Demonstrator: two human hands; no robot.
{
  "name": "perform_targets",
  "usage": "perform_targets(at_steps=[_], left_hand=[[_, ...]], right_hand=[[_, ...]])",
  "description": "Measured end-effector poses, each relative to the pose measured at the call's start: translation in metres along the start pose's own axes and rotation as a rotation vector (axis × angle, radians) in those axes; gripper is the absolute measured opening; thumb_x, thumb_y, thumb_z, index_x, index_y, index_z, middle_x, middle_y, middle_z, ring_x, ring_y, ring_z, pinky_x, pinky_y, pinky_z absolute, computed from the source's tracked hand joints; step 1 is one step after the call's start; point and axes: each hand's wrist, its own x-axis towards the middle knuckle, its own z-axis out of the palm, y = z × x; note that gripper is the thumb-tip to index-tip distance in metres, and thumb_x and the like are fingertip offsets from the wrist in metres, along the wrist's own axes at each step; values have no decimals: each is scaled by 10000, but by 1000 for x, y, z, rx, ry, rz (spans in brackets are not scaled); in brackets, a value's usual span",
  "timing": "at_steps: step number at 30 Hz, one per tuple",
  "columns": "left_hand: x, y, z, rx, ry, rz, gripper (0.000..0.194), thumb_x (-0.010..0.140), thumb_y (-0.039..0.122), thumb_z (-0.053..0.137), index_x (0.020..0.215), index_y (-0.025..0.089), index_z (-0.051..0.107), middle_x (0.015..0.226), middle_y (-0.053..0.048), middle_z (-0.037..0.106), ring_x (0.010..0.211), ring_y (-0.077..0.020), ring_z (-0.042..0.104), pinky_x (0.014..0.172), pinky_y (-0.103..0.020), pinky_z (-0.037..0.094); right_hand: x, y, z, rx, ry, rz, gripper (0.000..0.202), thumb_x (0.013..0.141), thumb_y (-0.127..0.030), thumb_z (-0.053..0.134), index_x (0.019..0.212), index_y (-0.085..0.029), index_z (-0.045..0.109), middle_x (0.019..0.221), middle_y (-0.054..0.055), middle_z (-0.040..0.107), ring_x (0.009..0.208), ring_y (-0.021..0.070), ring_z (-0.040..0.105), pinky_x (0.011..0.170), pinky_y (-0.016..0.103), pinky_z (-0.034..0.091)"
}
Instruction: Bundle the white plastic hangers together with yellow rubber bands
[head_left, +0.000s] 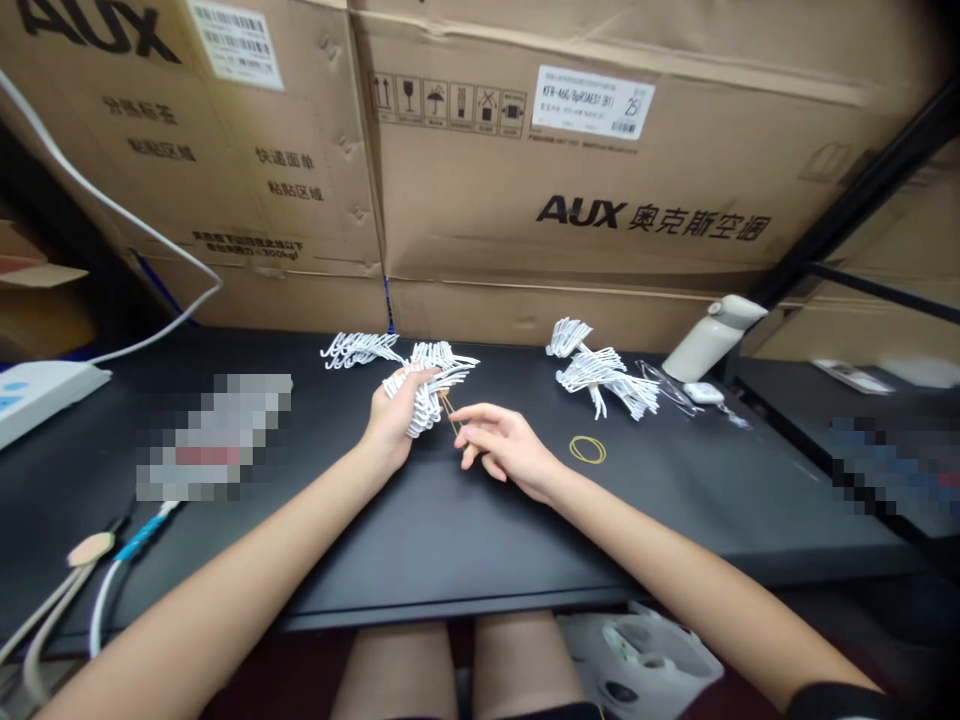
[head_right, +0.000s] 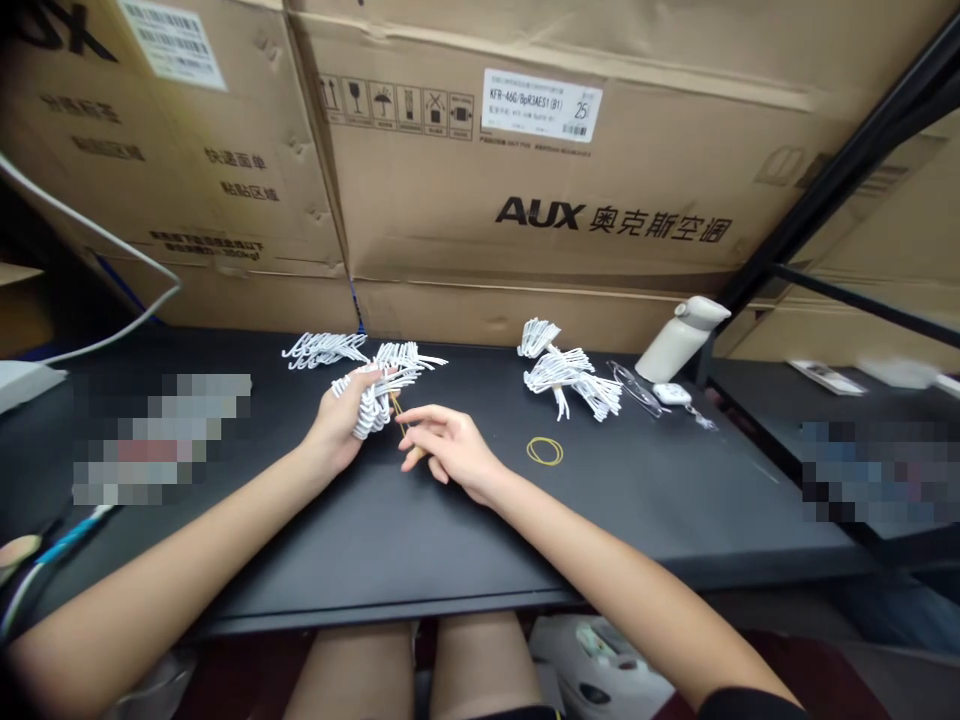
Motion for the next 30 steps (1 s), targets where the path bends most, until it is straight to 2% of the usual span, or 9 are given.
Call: perform_targets(at_steps=[4,7,11,14,18,20,22,25,30], left_hand=[[0,0,0,5,-23,-49,257,659,248,718,870,106,683,741,-30,690,603,-118,627,491,-187,494],[-2,-1,1,4,-39,-86,254,657,237,718,868,99,693,748,-43,692,599,-122,629,483,-188,500],[-5,-3,3,6,-42,-122,225,676,207,699,868,92,693,706,-44,674,582,-129,631,453,-190,499],[-6,-4,4,-14,-62,-163,193,714,194,669,874,88,693,686,-39,669,548,-117,617,435,-186,493],[-5,-3,4,-50,-54,-179,145,735,188,648,836,90,685,656,-37,674,527,-112,617,451,-183,497],[-3,-3,4,-70,-39,-163,121,718,181,664,804,97,676,655,-31,679,527,-109,622,463,-177,498],[-2,-3,4,-78,-33,-164,113,709,181,677,786,99,668,637,-24,675,518,-107,621,469,-176,501],[-3,-3,4,-70,-36,-180,117,725,187,665,806,102,661,669,-26,688,524,-122,634,470,-205,525],[-9,0,4,-70,-145,-210,164,745,203,633,881,110,631,641,-27,679,482,-147,634,449,-237,533]], right_hand=[[3,4,-3,-131,147,-62,382,721,-368,683,1030,-144,660,685,4,620,432,64,493,306,162,264],[6,9,-8,-293,136,-99,326,729,-353,683,965,-128,691,572,-30,550,405,50,386,365,189,287],[3,9,-8,-643,142,-350,166,790,-296,635,806,-146,705,633,-4,542,533,82,447,517,225,391],[-2,8,-6,-871,148,-530,122,830,-232,586,805,-163,685,790,37,541,654,114,511,595,247,453],[-3,11,-5,-1023,167,-738,93,859,-192,546,841,-181,636,1063,112,536,979,207,535,779,341,505],[-2,11,-6,-1058,104,-837,94,882,-173,514,874,-192,606,1074,111,561,1030,218,521,860,386,490],[-1,11,-6,-1049,-26,-906,103,900,-148,478,912,-193,570,1000,97,599,1001,204,541,891,387,483],[-1,8,-6,-998,-134,-937,90,916,-146,452,940,-186,529,931,87,616,987,189,564,892,353,488],[-4,7,-8,-919,-104,-773,78,940,-197,413,922,-195,488,892,66,619,870,160,606,806,301,499]])
